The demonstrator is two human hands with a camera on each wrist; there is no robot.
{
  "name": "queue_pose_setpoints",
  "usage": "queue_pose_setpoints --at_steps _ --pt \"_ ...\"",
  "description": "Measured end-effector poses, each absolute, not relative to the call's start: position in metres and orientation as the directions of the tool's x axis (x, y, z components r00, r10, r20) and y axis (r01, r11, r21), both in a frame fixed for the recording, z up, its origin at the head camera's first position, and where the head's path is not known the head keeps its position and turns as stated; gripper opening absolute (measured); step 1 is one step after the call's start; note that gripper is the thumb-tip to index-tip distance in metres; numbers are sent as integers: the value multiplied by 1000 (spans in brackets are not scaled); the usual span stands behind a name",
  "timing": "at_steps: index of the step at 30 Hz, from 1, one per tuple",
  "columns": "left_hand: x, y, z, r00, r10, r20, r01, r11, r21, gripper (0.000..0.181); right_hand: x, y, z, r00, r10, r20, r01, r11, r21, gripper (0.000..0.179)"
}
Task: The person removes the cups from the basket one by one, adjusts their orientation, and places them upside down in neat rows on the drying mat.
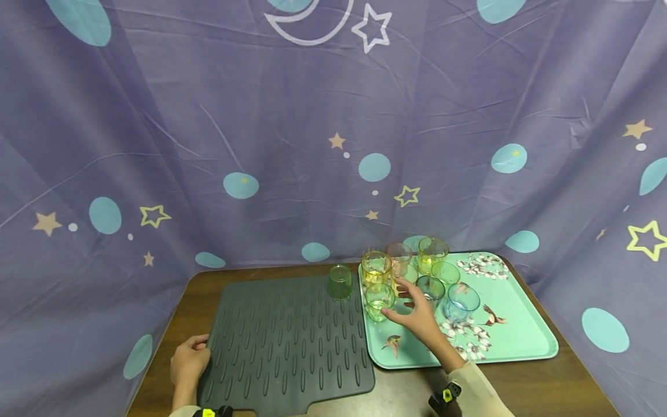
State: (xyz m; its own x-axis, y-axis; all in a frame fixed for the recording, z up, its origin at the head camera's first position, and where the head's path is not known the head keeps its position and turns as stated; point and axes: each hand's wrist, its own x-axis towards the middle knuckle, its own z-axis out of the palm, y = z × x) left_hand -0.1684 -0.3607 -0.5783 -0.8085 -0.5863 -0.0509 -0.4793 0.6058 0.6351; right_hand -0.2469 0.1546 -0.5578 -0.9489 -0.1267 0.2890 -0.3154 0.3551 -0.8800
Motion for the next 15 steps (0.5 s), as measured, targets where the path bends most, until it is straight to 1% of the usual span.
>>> queue_pose_setpoints --at_steps 10,15 --pt "-169 -360 -579 -806 -589 -57 -483 598 639 44 -249 157 -579 -975 -133 177 -206 252 -946 80" --pt "-168 -360 -579 -800 -596 -70 -493 587 643 45 -251 155 -587 -978 -137 159 -188 234 -954 77"
